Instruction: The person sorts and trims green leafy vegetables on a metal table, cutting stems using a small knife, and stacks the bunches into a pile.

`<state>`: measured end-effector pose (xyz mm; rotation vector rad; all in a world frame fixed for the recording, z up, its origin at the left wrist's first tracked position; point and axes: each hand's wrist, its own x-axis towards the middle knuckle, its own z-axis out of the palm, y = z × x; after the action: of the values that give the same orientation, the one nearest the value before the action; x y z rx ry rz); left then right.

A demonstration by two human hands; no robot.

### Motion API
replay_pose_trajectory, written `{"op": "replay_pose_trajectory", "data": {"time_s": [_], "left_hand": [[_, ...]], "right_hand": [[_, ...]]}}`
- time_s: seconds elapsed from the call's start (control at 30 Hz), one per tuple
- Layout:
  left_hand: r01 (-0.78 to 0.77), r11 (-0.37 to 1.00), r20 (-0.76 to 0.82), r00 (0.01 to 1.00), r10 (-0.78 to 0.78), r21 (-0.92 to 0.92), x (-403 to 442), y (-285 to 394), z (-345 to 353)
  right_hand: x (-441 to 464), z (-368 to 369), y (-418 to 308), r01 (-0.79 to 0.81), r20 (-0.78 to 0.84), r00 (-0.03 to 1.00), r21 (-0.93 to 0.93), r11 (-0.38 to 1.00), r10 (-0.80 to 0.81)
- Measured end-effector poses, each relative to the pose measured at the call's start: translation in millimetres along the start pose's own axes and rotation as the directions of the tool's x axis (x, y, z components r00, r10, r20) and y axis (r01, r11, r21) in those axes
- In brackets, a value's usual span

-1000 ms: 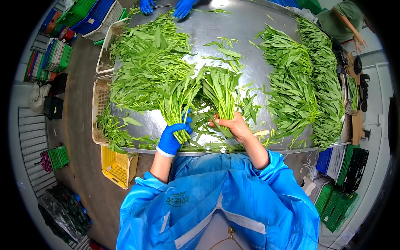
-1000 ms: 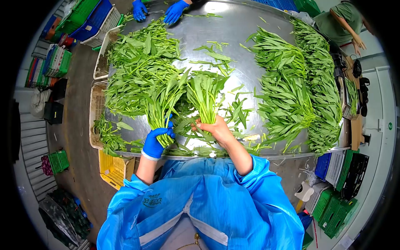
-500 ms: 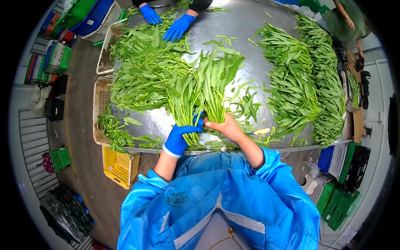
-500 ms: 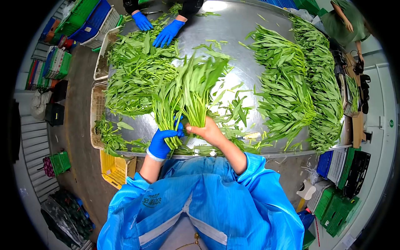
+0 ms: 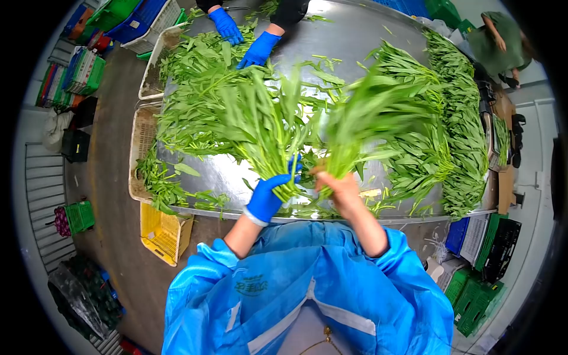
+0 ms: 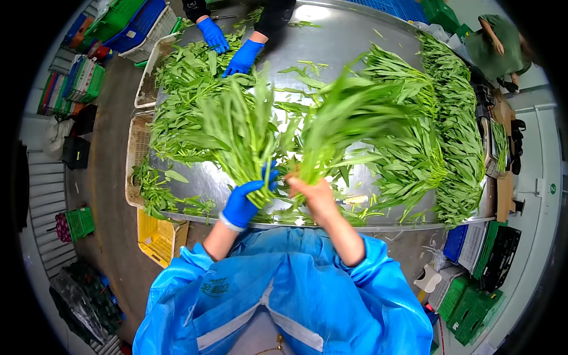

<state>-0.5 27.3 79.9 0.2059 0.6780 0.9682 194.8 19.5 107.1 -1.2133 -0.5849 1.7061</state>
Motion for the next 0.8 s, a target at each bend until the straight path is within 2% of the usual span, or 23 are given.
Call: {"op": "replay_pose_trajectory", "data": {"time_s": [0.03, 0.1, 0.13, 0.23, 0.27, 0.3, 0.37, 0.43, 0.47, 0.57, 0.63, 0.67, 0.7, 0.77, 0.8], "left_hand": [[0.122, 0.989, 0.013, 0.993, -0.122, -0.088, 9, -23, -21], [0.356, 0.912, -0.016, 0.93, -0.367, -0.204, 21, -62, -68], [0.411, 0.879, -0.047, 0.9, -0.434, -0.243, 18, -69, -70], [0.425, 0.896, -0.119, 0.89, -0.439, -0.126, 5, -66, -92], [0.39, 0.903, -0.072, 0.91, -0.408, -0.182, 3, -63, -97], [0.358, 0.919, -0.074, 0.925, -0.374, -0.167, -4, -46, -74], [0.352, 0.924, -0.12, 0.921, -0.37, -0.145, -6, -37, -71], [0.313, 0.941, -0.139, 0.945, -0.295, 0.127, 2, -50, -92], [0.352, 0.904, -0.145, 0.934, -0.326, 0.241, 9, -60, -102], [0.179, 0.906, -0.214, 0.971, -0.101, 0.384, 8, -65, -75], [0.199, 0.954, -0.192, 0.969, -0.156, 0.225, 6, -59, -81], [-0.04, 0.846, 0.046, 0.999, 0.018, 0.532, -2, -53, -89], [0.174, 0.958, -0.112, 0.982, -0.152, 0.226, -5, -36, -73], [0.282, 0.959, -0.161, 0.947, -0.28, -0.008, -10, -27, -74], [0.276, 0.961, -0.179, 0.945, -0.273, -0.007, -12, -27, -70]], "right_hand": [[2, 1, 23, -0.126, 0.029, 0.992, -0.02, 0.992, 0.126], [11, -15, 73, -0.388, 0.019, 0.918, -0.179, 0.904, 0.397], [13, -20, 80, -0.412, -0.018, 0.909, -0.203, 0.888, 0.417], [11, -40, 84, -0.432, -0.013, 0.899, -0.173, 0.885, 0.437], [12, -45, 84, -0.468, -0.054, 0.883, -0.163, 0.869, 0.466], [10, -44, 72, -0.464, -0.034, 0.885, -0.118, 0.878, 0.464], [11, -44, 66, -0.463, -0.021, 0.886, -0.118, 0.878, 0.464], [15, -41, 79, -0.437, 0.038, 0.895, -0.123, 0.891, 0.445], [16, -38, 86, -0.425, 0.067, 0.898, -0.124, 0.897, 0.434], [15, -18, 83, -0.36, 0.027, 0.927, -0.227, 0.905, 0.375], [14, -23, 75, -0.344, -0.006, 0.936, -0.226, 0.911, 0.352], [14, -27, 69, -0.315, -0.003, 0.947, -0.213, 0.925, 0.322], [13, -29, 64, -0.285, 0.003, 0.956, -0.197, 0.938, 0.292], [14, -34, 65, -0.312, 0.101, 0.941, -0.112, 0.944, 0.323], [11, -31, 61, -0.327, 0.121, 0.935, -0.081, 0.942, 0.335]]}}
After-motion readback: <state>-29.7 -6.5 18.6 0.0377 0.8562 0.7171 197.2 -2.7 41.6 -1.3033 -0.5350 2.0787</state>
